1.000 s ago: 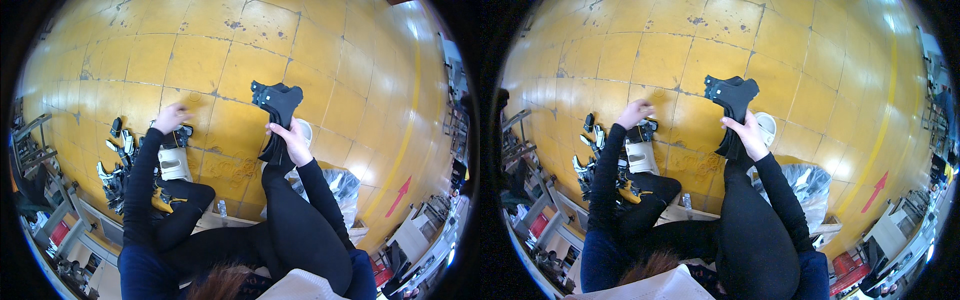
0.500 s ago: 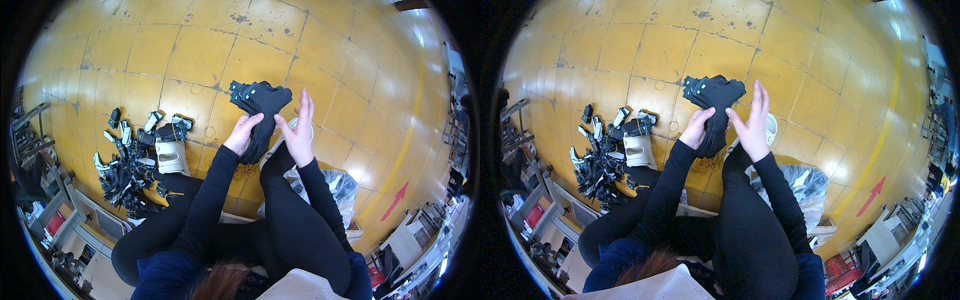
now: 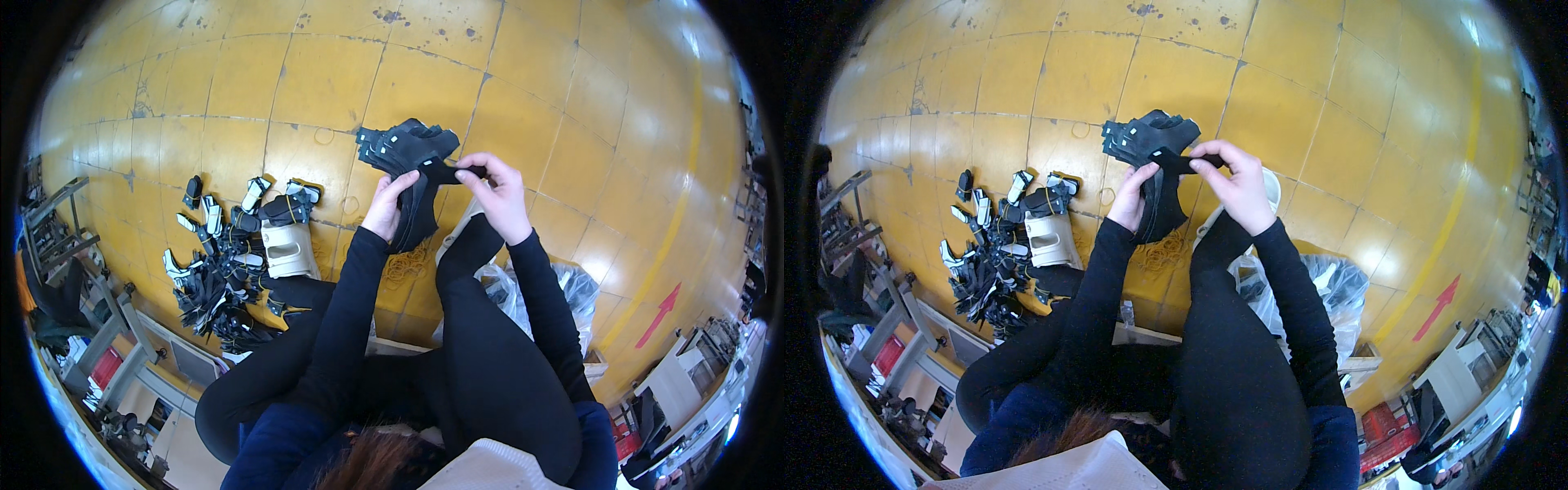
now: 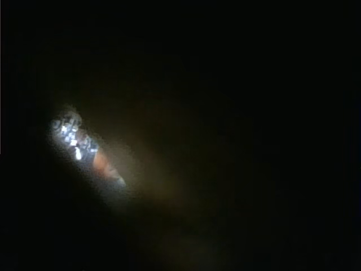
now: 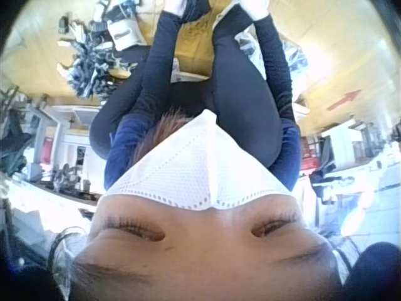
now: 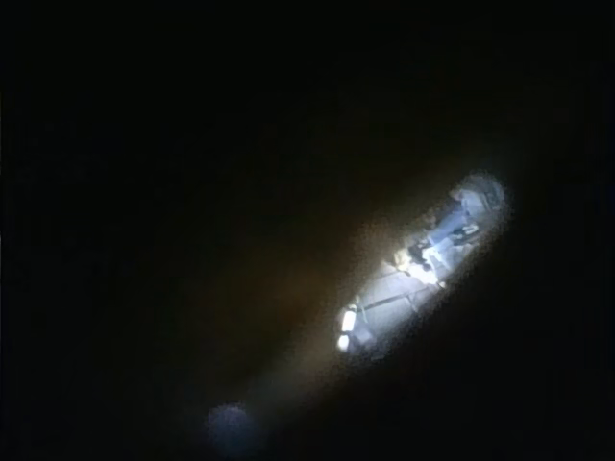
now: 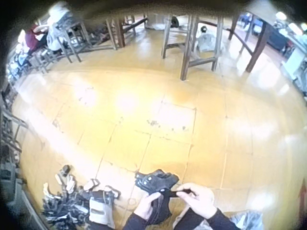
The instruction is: The person sits on the floor and separates a stack of black Y-shaped parts, placing them one by one onto the floor in a row. The person then picks up a strap-like object and attaches it to one of the parts.
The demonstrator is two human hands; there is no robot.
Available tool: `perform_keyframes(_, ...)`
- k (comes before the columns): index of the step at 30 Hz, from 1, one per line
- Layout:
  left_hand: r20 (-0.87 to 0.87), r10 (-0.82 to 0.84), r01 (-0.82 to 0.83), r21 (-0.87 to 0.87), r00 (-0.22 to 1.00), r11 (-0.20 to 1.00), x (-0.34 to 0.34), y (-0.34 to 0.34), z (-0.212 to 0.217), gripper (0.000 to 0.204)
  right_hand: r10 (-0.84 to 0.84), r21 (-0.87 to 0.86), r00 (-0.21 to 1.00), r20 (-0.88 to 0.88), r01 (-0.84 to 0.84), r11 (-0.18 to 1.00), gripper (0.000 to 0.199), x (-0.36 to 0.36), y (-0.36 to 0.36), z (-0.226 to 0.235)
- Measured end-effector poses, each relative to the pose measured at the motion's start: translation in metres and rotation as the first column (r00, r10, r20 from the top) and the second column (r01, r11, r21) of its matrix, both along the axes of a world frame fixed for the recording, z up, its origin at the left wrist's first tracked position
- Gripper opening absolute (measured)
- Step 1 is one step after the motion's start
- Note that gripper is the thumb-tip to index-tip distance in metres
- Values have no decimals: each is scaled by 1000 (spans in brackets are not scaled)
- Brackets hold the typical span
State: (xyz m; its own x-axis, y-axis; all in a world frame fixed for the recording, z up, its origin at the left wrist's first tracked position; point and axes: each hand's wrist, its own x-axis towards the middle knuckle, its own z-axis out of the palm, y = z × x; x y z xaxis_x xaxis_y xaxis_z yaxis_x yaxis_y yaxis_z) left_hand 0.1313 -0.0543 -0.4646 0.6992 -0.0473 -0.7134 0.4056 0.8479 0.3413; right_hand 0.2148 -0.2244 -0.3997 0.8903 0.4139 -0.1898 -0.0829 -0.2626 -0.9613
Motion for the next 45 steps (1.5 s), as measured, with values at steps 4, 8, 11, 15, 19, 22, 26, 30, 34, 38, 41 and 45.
perform_keyframes(4, 7, -56, 55, 103, 998, 993, -2, 10, -11, 36, -5, 61, 960, -281, 23, 998, 13, 15, -16, -29)
perform_keyframes(8, -5, -71, 72, 110, 997, 991, -8, 15, -28, 36, -24, -99, 977, -212, 3, 995, 18, 29, -37, -94)
perform_keyframes(11, -15, -96, 98, 149, 995, 984, -14, 18, -38, 37, 175, -569, 927, 330, 47, 821, 25, 26, -36, -109)
perform_keyframes(15, -70, -107, 119, 196, 992, 973, -10, 11, -27, 39, 103, -208, 987, 125, -75, 975, 31, 10, -3, -72)
perform_keyframes(19, -11, -79, 80, 220, 997, 972, -8, -2, -25, 38, 98, -242, 968, 232, -40, 969, 34, -11, 16, -65)
perform_keyframes(22, -38, -42, 50, 243, 998, 969, -6, -9, -21, 36, -22, -231, 956, 293, 93, 969, 35, -15, 16, -67)
perform_keyframes(26, -99, 8, 9, 167, 995, 986, -7, -5, -26, 35, -32, -549, 945, 326, 216, 807, 49, -3, -9, -87)
perform_keyframes(30, -43, 70, -65, 111, 997, 992, -14, 21, -47, 32, 157, -766, 969, 189, 45, 641, 41, 8, -23, -109)
perform_keyframes(34, -57, 83, -72, 177, 995, 982, -1, 23, -32, 35, 165, -531, 984, 60, -108, 840, 22, 22, -37, -129)
perform_keyframes(38, -73, 89, -70, 234, 993, 970, 3, 20, -17, 32, 79, -330, 997, 16, -70, 941, 19, 71, -60, -128)
perform_keyframes(41, -53, 103, -89, 221, 993, 971, 9, 10, -5, 33, 51, -419, 995, 89, -9, 908, 23, 132, -79, -123)
perform_keyframes(45, -41, 76, -68, 167, 996, 984, 11, -6, 7, 34, 84, -549, 989, 122, -3, 836, 27, 182, -87, -113)
